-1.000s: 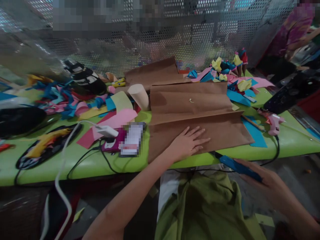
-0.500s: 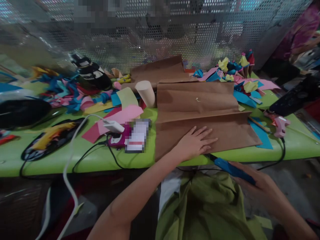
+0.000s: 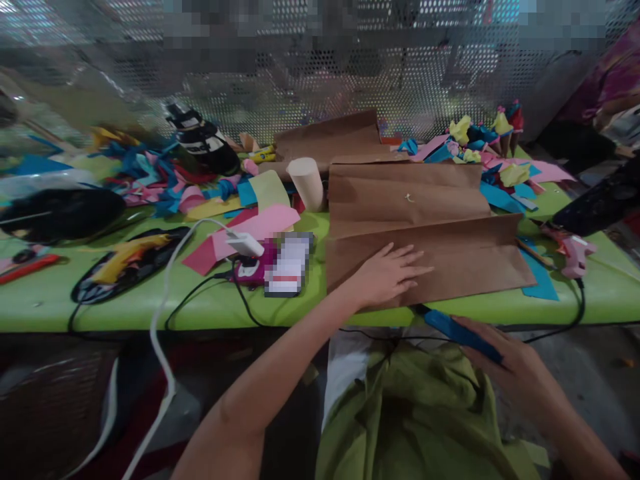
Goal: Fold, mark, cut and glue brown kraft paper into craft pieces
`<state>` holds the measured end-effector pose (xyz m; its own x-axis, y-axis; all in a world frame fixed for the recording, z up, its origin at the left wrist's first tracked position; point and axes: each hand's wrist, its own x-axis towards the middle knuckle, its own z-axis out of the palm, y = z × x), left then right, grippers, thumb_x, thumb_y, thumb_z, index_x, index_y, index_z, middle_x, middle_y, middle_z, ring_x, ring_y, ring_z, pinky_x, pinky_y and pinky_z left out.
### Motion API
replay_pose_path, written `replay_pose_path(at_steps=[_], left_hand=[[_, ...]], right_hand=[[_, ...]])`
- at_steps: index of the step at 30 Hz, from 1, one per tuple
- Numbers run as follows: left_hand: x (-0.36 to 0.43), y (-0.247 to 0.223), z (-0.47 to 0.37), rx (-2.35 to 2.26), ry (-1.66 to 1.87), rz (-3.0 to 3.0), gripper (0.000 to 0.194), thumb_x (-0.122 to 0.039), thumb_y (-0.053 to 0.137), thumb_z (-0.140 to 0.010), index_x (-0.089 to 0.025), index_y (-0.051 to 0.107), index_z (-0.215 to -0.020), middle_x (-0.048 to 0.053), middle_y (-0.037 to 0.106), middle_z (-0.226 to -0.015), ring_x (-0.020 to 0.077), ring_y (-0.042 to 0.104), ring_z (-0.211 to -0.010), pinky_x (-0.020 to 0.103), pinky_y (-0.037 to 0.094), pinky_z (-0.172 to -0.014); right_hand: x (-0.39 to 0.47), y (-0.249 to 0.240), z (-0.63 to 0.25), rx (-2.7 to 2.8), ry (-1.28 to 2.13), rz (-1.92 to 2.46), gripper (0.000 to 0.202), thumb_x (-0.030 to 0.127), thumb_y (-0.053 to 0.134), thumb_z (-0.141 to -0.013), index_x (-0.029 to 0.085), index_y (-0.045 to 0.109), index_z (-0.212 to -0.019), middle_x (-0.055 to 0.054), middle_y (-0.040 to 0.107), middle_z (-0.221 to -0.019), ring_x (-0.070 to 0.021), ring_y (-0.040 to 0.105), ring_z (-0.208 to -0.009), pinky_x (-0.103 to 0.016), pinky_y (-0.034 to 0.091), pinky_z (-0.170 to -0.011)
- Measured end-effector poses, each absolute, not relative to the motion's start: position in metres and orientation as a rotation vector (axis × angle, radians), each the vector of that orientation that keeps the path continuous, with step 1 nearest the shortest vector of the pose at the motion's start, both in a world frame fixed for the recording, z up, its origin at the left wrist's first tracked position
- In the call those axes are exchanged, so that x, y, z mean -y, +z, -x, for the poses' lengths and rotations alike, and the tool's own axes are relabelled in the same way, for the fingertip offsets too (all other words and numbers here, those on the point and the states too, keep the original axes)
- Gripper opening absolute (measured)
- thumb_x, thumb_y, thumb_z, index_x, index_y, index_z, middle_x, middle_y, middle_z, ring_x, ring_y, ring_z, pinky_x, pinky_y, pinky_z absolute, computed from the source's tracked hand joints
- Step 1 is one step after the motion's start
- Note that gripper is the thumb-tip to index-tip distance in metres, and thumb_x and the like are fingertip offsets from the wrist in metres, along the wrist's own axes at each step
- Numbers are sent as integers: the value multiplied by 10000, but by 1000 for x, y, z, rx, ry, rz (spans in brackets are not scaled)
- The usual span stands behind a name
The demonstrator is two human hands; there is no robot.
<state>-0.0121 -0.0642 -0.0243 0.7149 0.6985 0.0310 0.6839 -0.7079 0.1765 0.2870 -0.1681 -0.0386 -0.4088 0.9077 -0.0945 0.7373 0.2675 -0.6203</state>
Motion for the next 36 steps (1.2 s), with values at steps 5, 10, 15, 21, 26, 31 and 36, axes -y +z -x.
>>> replay_pose_path(at_steps=[5,10,15,21,26,31,36], left_hand=[[77,-31,34,-1215,117,-2781,524,-509,317,-1065,-386,340,-1574,9,244,-1696,240,191,-1574,505,138,-1260],[80,-40,32,-1237,128,-2803,531,-520,303,-1065,-394,317,-1581,3,224,-1703,231,183,-1575,491,136,-1263],[78,-43,32,-1235,160,-2825,525,-516,304,-1066,-394,330,-1576,12,232,-1701,233,187,-1574,499,143,-1257],[78,-45,35,-1218,166,-2848,532,-510,277,-1071,-389,298,-1589,2,220,-1706,221,169,-1578,490,148,-1256],[77,-48,32,-1229,178,-2848,532,-508,277,-1071,-393,294,-1590,-7,219,-1706,223,171,-1577,493,139,-1255],[75,-38,42,-1170,151,-2800,527,-500,340,-1060,-363,366,-1568,-5,255,-1696,226,185,-1572,480,136,-1256],[80,-29,71,-1181,165,-2777,482,-459,373,-1060,-370,435,-1529,-21,323,-1671,219,224,-1561,487,113,-1260]], right_hand=[[168,-46,-295,2229,924,1559,482,515,571,-957,367,597,-1415,-15,675,-1397,-327,656,-1253,-494,569,-1021],[173,-48,-293,2214,929,1585,494,517,590,-942,392,593,-1420,-3,693,-1370,-325,675,-1228,-475,596,-984],[175,-36,-257,2248,944,1466,443,463,580,-955,337,644,-1374,-31,708,-1348,-302,696,-1195,-446,591,-989],[179,-36,-244,2262,979,1464,443,467,571,-964,330,632,-1381,-34,692,-1372,-301,678,-1225,-464,564,-1030],[182,-41,-232,2273,972,1423,459,460,567,-968,324,610,-1404,-34,678,-1391,-304,669,-1240,-478,559,-1043],[181,-42,-218,2302,919,1409,432,447,550,-984,352,605,-1401,-23,673,-1398,-307,652,-1264,-495,553,-1048],[182,-45,-223,2288,951,1445,438,502,538,-986,388,591,-1406,-5,663,-1410,-321,637,-1279,-518,541,-1059]])
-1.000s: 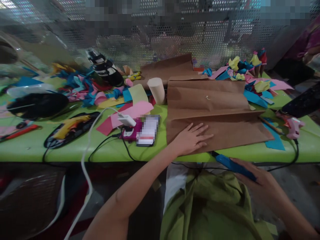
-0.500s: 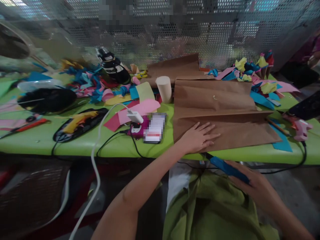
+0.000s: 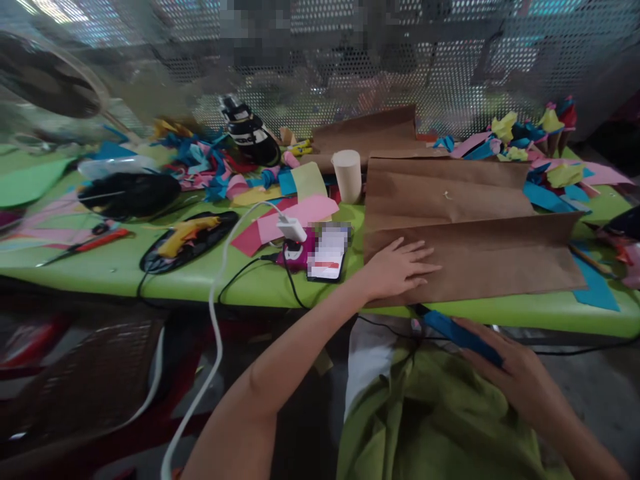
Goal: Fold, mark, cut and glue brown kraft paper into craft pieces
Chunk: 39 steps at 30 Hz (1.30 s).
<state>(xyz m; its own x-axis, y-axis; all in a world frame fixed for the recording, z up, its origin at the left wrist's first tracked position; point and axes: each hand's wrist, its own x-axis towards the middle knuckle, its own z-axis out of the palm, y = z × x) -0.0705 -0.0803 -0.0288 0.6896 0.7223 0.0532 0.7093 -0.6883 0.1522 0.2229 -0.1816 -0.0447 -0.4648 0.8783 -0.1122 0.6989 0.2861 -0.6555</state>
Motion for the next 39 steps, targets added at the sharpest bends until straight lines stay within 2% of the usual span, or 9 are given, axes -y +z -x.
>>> replay_pose_path(at_steps=[3,7,10,13,21,30,34,39], left_hand=[[84,-33,80,-1218,160,-2788,514,-501,329,-1064,-363,391,-1555,-22,307,-1677,211,221,-1562,471,118,-1261],[86,-41,80,-1238,174,-2824,532,-515,293,-1066,-371,346,-1575,-28,290,-1683,210,217,-1563,461,118,-1262],[86,-42,78,-1246,164,-2845,531,-517,282,-1068,-378,337,-1577,-29,280,-1687,213,219,-1562,471,113,-1261],[87,-40,78,-1250,137,-2857,531,-518,282,-1069,-380,330,-1579,-31,264,-1692,214,212,-1564,471,119,-1261],[87,-41,79,-1247,130,-2875,533,-517,276,-1071,-374,322,-1583,-30,254,-1695,208,203,-1566,463,118,-1260],[86,-42,80,-1242,135,-2824,533,-505,304,-1069,-367,327,-1584,-21,234,-1702,212,188,-1571,465,91,-1267],[85,-40,81,-1185,197,-2760,555,-536,320,-1060,-348,331,-1582,-5,253,-1696,217,191,-1571,477,76,-1268],[79,-27,82,-1191,260,-2551,556,-582,344,-1040,-349,423,-1538,27,380,-1643,242,292,-1539,495,165,-1248]], right_hand=[[183,-46,-227,2255,993,1464,454,525,549,-972,409,590,-1409,5,671,-1400,-333,640,-1273,-501,584,-1000],[187,-48,-223,2225,1013,1496,478,540,587,-942,401,609,-1398,-5,682,-1386,-327,652,-1260,-416,649,-863],[187,-49,-207,2269,985,1425,463,507,579,-955,380,612,-1399,-14,689,-1378,-303,669,-1239,-437,611,-961],[185,-48,-187,2317,977,1335,438,462,561,-970,347,630,-1386,-35,688,-1376,-317,675,-1229,-497,559,-1036],[188,-44,-181,2332,964,1299,462,481,562,-962,305,637,-1382,-58,689,-1372,-319,682,-1219,-488,583,-1005],[190,-44,-155,2430,1019,1166,439,371,575,-973,344,614,-1409,-42,701,-1357,-299,693,-1200,-456,577,-1002],[191,-32,-177,2387,1098,1193,432,404,611,-960,348,639,-1387,-48,695,-1369,-298,685,-1211,-443,565,-1014],[190,-20,-244,2114,1077,1276,440,452,664,-925,312,679,-1343,-66,719,-1329,-296,692,-1191,-412,551,-1024]])
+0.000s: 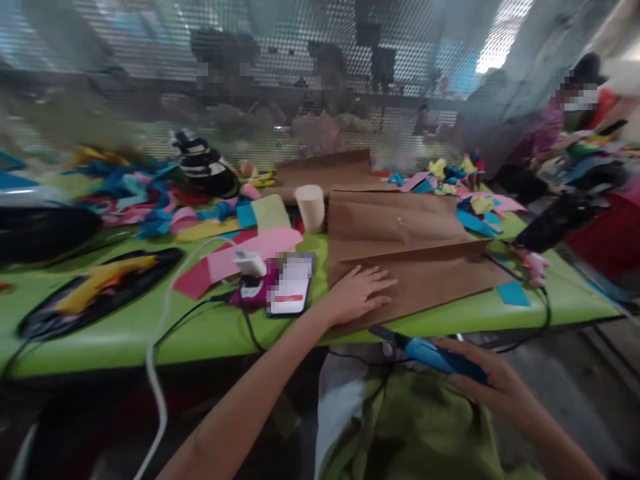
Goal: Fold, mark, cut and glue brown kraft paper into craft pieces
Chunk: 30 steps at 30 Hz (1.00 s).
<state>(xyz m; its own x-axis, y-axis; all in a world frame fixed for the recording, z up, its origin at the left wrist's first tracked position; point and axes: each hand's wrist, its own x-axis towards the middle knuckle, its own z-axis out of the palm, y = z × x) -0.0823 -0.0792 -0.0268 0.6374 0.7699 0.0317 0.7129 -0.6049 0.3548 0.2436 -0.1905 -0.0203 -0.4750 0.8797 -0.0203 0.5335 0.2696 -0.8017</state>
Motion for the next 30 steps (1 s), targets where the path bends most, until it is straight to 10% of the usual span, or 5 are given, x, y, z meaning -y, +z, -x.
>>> replay_pose_path(at_steps=[4,12,19,24,30], left_hand=[[72,-15,81,-1277,403,-2583,557,-538,521,-988,-309,499,-1496,55,467,-1592,252,415,-1462,439,296,-1205],[50,-16,66,-1776,477,-2622,873,-374,703,-875,-298,248,-1616,119,201,-1704,337,224,-1555,580,202,-1229],[14,-3,62,-1855,492,-2638,896,-327,710,-864,-278,229,-1618,160,306,-1662,375,298,-1518,620,188,-1207],[-2,14,60,-1883,352,-2589,562,-281,664,-907,-241,525,-1450,150,693,-1279,350,596,-1244,583,284,-1136],[-11,41,60,-1856,382,-2530,122,-265,668,-909,-219,734,-1001,61,742,-1028,252,678,-1028,368,443,-932]], right_hand=[[185,-20,-302,1757,814,1455,477,468,691,-893,272,692,-1328,-74,717,-1329,-324,674,-1210,-410,540,-1034],[138,-31,-379,1438,352,1666,585,570,624,-904,280,608,-1413,-42,657,-1410,-324,559,-1347,-476,385,-1169],[90,-50,-381,1653,97,1879,548,447,462,-1000,221,485,-1499,-142,621,-1436,-343,628,-1249,-472,508,-997],[77,-52,-370,1859,-268,2026,479,391,421,-1015,252,549,-1455,-149,656,-1345,-333,670,-1090,-456,537,-885],[77,-65,-355,2105,-358,1606,552,452,515,-982,318,482,-1516,-76,545,-1527,-352,513,-1359,-528,445,-1065]])
